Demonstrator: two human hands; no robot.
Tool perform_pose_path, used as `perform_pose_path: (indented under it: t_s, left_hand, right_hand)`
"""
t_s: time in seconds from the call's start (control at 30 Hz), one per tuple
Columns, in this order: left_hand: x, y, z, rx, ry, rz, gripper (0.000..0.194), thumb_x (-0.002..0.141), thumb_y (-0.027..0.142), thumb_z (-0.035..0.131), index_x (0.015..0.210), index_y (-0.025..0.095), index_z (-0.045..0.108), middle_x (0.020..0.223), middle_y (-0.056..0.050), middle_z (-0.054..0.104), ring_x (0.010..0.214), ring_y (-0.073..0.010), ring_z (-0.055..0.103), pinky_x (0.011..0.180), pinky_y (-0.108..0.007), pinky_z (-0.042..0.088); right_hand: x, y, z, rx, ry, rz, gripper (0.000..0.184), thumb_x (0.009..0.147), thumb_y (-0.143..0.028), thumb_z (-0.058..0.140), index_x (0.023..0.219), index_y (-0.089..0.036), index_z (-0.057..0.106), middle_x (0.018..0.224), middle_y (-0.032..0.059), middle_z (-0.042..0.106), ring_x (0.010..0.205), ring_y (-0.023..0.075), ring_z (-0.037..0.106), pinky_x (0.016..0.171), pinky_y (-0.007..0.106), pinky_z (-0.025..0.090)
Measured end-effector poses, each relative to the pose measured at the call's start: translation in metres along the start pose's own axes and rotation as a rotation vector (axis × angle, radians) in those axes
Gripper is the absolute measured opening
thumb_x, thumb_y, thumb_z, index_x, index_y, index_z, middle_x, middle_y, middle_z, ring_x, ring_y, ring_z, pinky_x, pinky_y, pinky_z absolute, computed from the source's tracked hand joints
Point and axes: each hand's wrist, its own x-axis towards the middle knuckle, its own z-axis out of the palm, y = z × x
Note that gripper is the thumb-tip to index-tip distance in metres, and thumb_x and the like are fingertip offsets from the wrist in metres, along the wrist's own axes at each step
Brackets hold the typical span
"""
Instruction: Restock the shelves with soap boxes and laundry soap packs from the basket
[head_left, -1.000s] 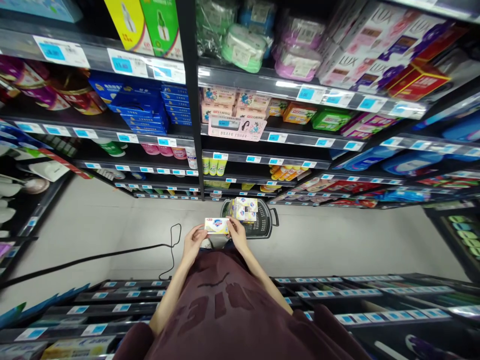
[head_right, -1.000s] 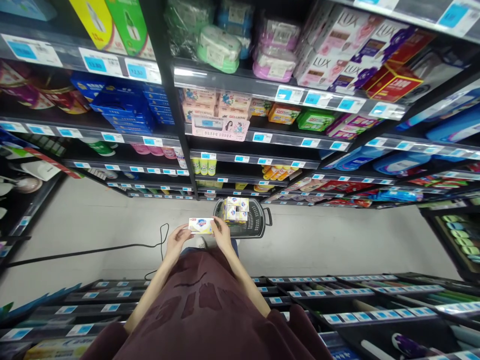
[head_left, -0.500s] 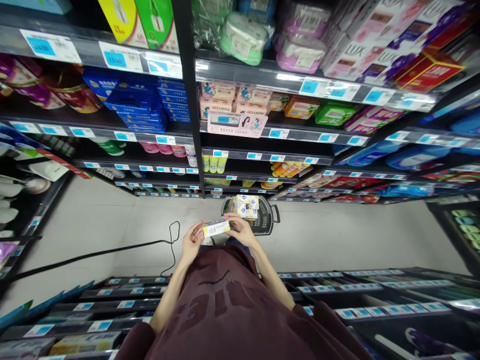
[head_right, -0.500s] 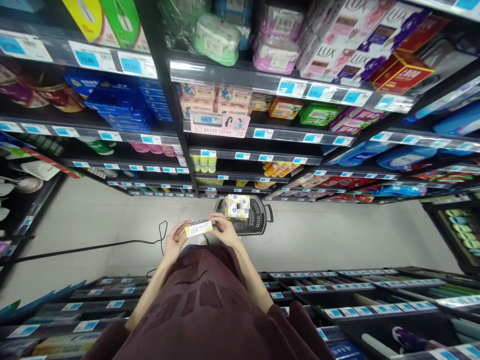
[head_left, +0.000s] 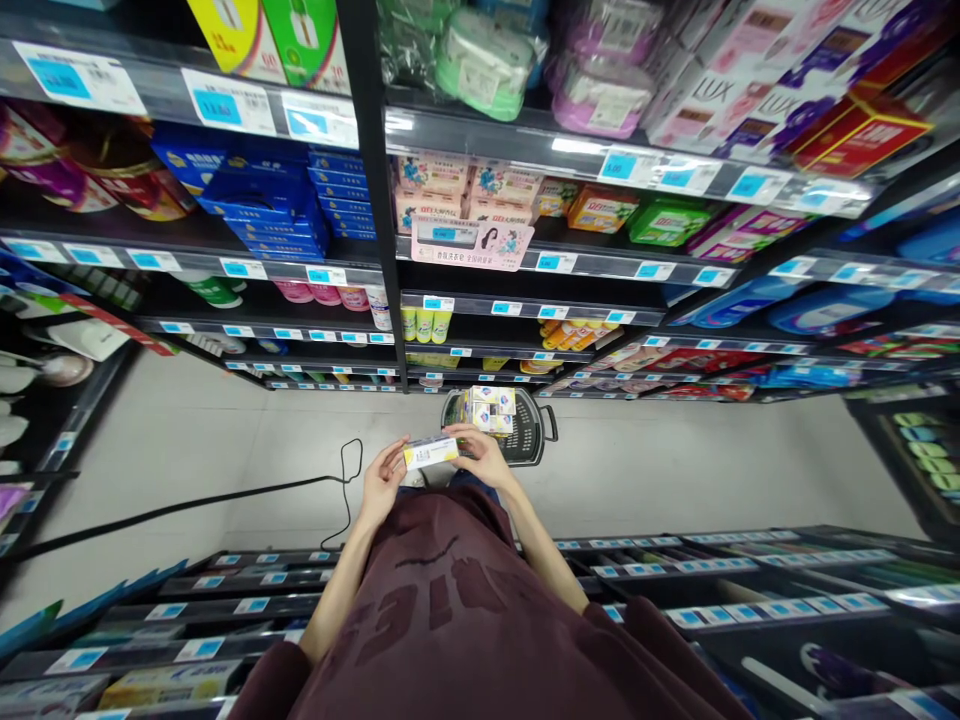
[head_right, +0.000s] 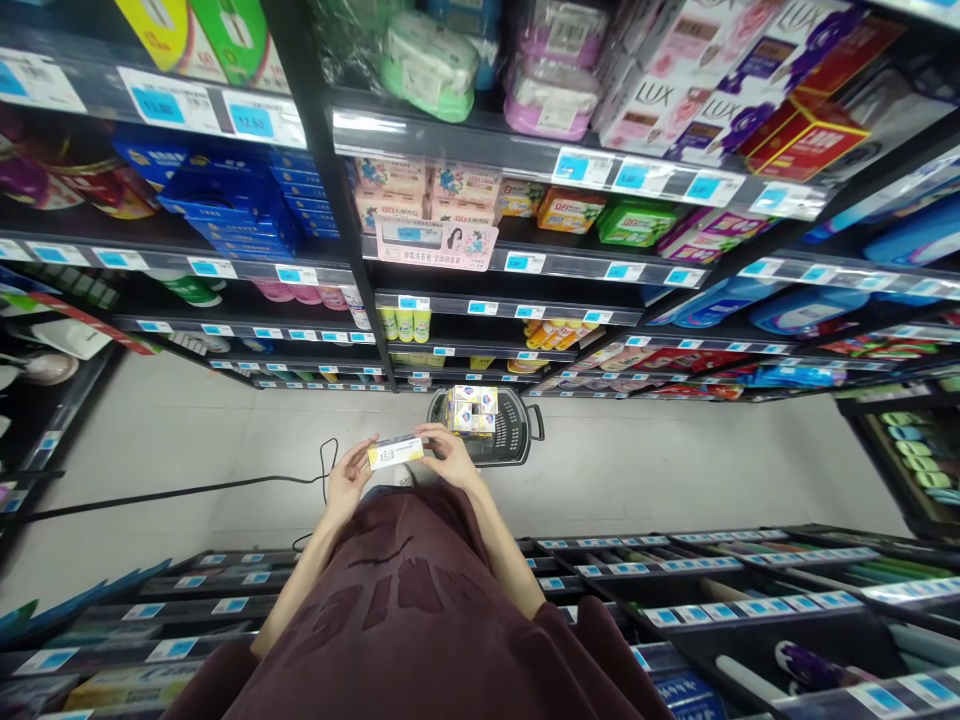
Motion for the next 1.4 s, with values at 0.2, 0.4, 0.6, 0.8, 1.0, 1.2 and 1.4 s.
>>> perform_pose_path:
  t_s: [0.2, 0.4, 0.6, 0.8, 1.0, 1.2, 1.4]
  left_hand:
    - [-0.001, -0.005, 0.0, 0.042, 0.064, -0.094, 0.064, 0.069, 0.04, 0.086, 0.125, 0.017, 0.064, 0.126, -0.017, 0.07, 0.118, -0.0308, 0.067, 0.104, -0.048, 0.054]
    - [-0.004, 0.003, 0.009, 0.167, -0.009, -0.113, 0.057, 0.079, 0.047, 0.076, 0.126, 0.015, 0.067, 0.097, -0.009, 0.076, 0.088, -0.0237, 0.073, 0.087, -0.042, 0.062]
    - [-0.002, 0.015, 0.004, 0.416, -0.138, -0.061, 0.05, 0.082, 0.044, 0.072, 0.123, 0.015, 0.071, 0.094, -0.007, 0.076, 0.079, -0.0202, 0.072, 0.079, -0.036, 0.061]
    - [0.002, 0.02, 0.004, 0.563, -0.206, 0.041, 0.045, 0.085, 0.043, 0.07, 0.122, 0.018, 0.072, 0.096, -0.008, 0.076, 0.082, -0.0194, 0.072, 0.078, -0.033, 0.061]
    - [0.005, 0.016, 0.006, 0.595, -0.178, 0.017, 0.046, 0.085, 0.042, 0.069, 0.123, 0.017, 0.071, 0.096, -0.008, 0.077, 0.075, -0.0184, 0.071, 0.075, -0.033, 0.061]
    - [0.004, 0.015, 0.004, 0.605, -0.163, -0.017, 0.05, 0.087, 0.044, 0.066, 0.129, 0.016, 0.068, 0.096, -0.008, 0.077, 0.076, -0.0186, 0.07, 0.077, -0.033, 0.059]
    - [0.003, 0.015, 0.003, 0.574, -0.175, -0.039, 0.051, 0.089, 0.048, 0.062, 0.129, 0.015, 0.068, 0.098, -0.009, 0.076, 0.077, -0.0188, 0.069, 0.077, -0.033, 0.059]
  right_hand:
    - [0.0, 0.011, -0.005, -0.035, 0.089, 0.142, 0.048, 0.074, -0.039, 0.082, 0.117, -0.022, 0.069, 0.109, 0.0064, 0.072, 0.096, 0.0217, 0.07, 0.085, 0.036, 0.058]
    - [-0.002, 0.023, 0.0, 0.028, 0.277, 0.299, 0.044, 0.076, -0.052, 0.077, 0.103, -0.017, 0.072, 0.082, 0.0021, 0.07, 0.055, 0.0151, 0.065, 0.052, 0.028, 0.053]
    - [-0.01, 0.03, 0.006, 0.279, 0.302, 0.513, 0.041, 0.075, -0.055, 0.077, 0.084, -0.018, 0.061, 0.064, -0.0003, 0.068, 0.043, 0.0153, 0.061, 0.039, 0.024, 0.045]
    - [-0.005, 0.049, 0.008, 0.511, 0.331, 0.744, 0.036, 0.08, -0.05, 0.071, 0.091, -0.016, 0.064, 0.065, 0.0001, 0.066, 0.039, 0.0065, 0.044, 0.036, 0.018, 0.034]
    - [-0.005, 0.057, 0.012, 0.528, 0.274, 0.748, 0.039, 0.081, -0.057, 0.071, 0.088, -0.019, 0.062, 0.059, -0.0015, 0.061, 0.04, 0.0073, 0.043, 0.039, 0.019, 0.04]
    - [-0.006, 0.061, 0.012, 0.502, 0.248, 0.709, 0.042, 0.083, -0.061, 0.069, 0.09, -0.02, 0.062, 0.064, -0.0003, 0.063, 0.046, 0.0106, 0.054, 0.046, 0.022, 0.048]
    - [-0.007, 0.06, 0.011, 0.617, 0.276, 0.756, 0.042, 0.079, -0.056, 0.075, 0.095, -0.019, 0.062, 0.067, -0.0006, 0.065, 0.046, 0.0092, 0.052, 0.046, 0.021, 0.045]
